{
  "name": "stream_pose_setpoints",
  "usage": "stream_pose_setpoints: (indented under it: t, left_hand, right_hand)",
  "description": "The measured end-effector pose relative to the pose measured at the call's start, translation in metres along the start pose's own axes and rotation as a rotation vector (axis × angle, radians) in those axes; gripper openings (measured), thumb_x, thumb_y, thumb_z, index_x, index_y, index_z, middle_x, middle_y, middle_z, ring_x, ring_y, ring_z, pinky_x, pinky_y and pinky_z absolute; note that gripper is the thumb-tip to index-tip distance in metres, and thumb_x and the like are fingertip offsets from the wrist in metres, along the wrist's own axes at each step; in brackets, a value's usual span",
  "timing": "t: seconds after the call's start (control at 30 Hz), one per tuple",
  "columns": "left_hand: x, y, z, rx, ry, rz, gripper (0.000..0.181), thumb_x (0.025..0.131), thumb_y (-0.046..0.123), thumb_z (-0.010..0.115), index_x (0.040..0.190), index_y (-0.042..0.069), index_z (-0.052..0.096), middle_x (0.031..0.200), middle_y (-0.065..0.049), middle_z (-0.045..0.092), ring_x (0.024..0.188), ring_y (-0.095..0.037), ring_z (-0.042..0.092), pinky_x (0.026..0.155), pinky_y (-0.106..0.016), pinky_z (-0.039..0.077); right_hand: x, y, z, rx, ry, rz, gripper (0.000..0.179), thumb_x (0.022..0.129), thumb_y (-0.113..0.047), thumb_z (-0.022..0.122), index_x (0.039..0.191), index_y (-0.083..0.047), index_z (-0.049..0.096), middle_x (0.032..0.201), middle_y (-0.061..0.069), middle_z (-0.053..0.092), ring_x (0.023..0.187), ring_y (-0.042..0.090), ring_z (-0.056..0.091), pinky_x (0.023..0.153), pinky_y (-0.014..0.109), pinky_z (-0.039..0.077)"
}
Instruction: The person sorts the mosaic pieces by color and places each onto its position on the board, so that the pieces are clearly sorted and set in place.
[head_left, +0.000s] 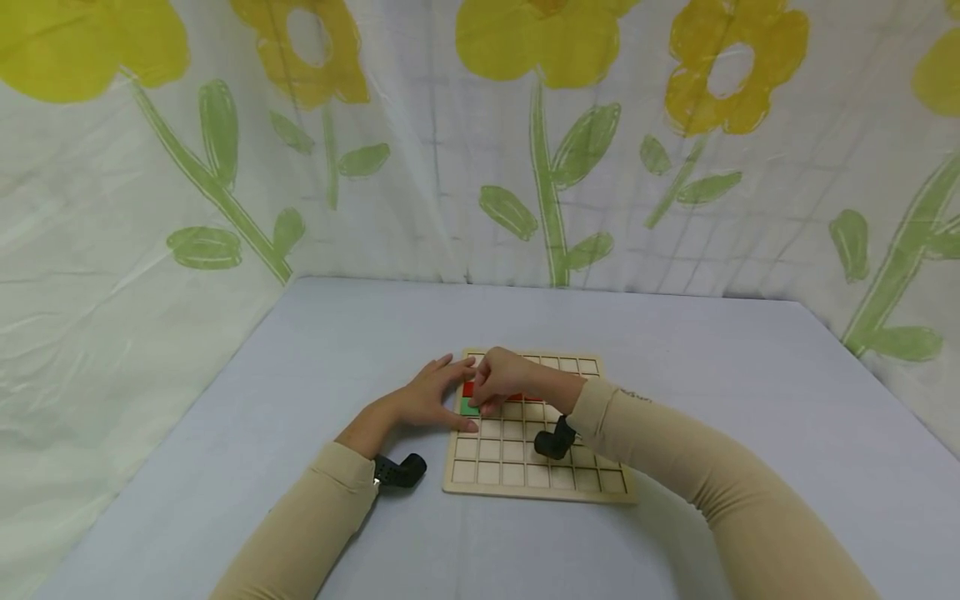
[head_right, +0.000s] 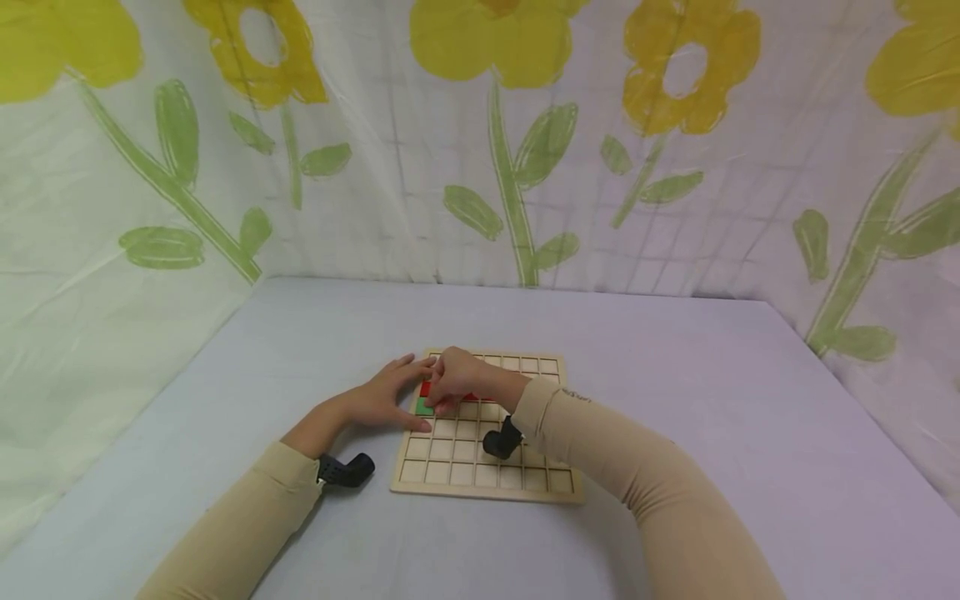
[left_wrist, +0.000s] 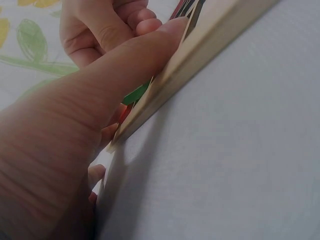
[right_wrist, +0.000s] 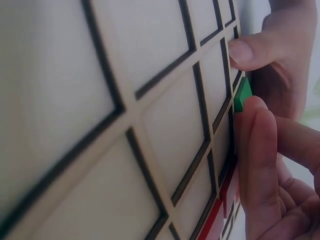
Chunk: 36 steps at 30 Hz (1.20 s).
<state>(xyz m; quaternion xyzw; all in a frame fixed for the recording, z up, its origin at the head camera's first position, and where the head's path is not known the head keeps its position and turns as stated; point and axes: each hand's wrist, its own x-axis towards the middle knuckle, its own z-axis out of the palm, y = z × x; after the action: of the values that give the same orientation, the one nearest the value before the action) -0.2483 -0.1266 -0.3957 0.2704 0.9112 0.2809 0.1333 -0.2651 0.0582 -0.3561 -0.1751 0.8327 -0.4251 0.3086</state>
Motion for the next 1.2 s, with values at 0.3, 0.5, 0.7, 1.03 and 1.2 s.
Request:
stream_pose_setpoints:
  t: [0.3, 0.5, 0.7, 1.03, 1.2]
  left_hand:
    - [0.0, 0.003, -0.001, -0.006, -0.004, 0.01, 0.085, 0.071, 0.05, 0.075, 0.142, 0.021, 0.038, 0.156, 0.001, 0.02, 0.145, -0.032, 0.0, 0.115, -0.058, 0.005]
    - [0.001, 0.002, 0.0, 0.004, -0.004, -0.001, 0.088, 0.071, 0.051, 0.076, 0.143, 0.019, 0.037, 0.156, 0.002, 0.02, 0.146, -0.031, 0.0, 0.115, -0.056, 0.005]
    - [0.001, 0.001, 0.001, 0.012, 0.002, -0.026, 0.089, 0.07, 0.052, 0.076, 0.144, 0.021, 0.036, 0.156, 0.004, 0.019, 0.146, -0.029, 0.0, 0.115, -0.056, 0.006]
    - [0.001, 0.003, 0.003, 0.018, -0.004, -0.052, 0.092, 0.069, 0.056, 0.075, 0.145, 0.024, 0.034, 0.157, 0.006, 0.017, 0.146, -0.028, -0.002, 0.115, -0.057, 0.006]
    - [0.001, 0.003, 0.003, 0.016, 0.005, -0.063, 0.092, 0.068, 0.055, 0.075, 0.144, 0.025, 0.034, 0.157, 0.007, 0.018, 0.146, -0.027, -0.001, 0.115, -0.057, 0.007]
  right_hand:
    - [-0.003, 0.003, 0.0, 0.014, 0.01, -0.017, 0.004, 0.079, 0.003, 0.068, 0.076, 0.004, 0.066, 0.064, 0.006, 0.065, 0.053, 0.01, 0.064, 0.062, 0.028, 0.058]
    - [-0.008, 0.02, -0.007, 0.012, 0.049, -0.034, 0.006, 0.081, -0.004, 0.069, 0.077, 0.001, 0.067, 0.065, 0.007, 0.069, 0.056, 0.011, 0.066, 0.065, 0.029, 0.058]
    - [-0.026, 0.025, -0.012, 0.149, 0.032, -0.002, 0.008, 0.08, -0.002, 0.07, 0.084, 0.004, 0.067, 0.07, 0.008, 0.07, 0.061, 0.013, 0.068, 0.066, 0.031, 0.058]
    - [-0.064, 0.023, -0.013, 0.19, -0.019, 0.014, 0.018, 0.081, -0.006, 0.07, 0.094, 0.004, 0.064, 0.079, 0.007, 0.071, 0.069, 0.015, 0.069, 0.074, 0.035, 0.058]
    - [-0.078, 0.032, -0.016, 0.199, -0.023, 0.002, 0.022, 0.079, -0.007, 0.072, 0.096, 0.004, 0.064, 0.081, 0.008, 0.071, 0.071, 0.015, 0.07, 0.074, 0.035, 0.058]
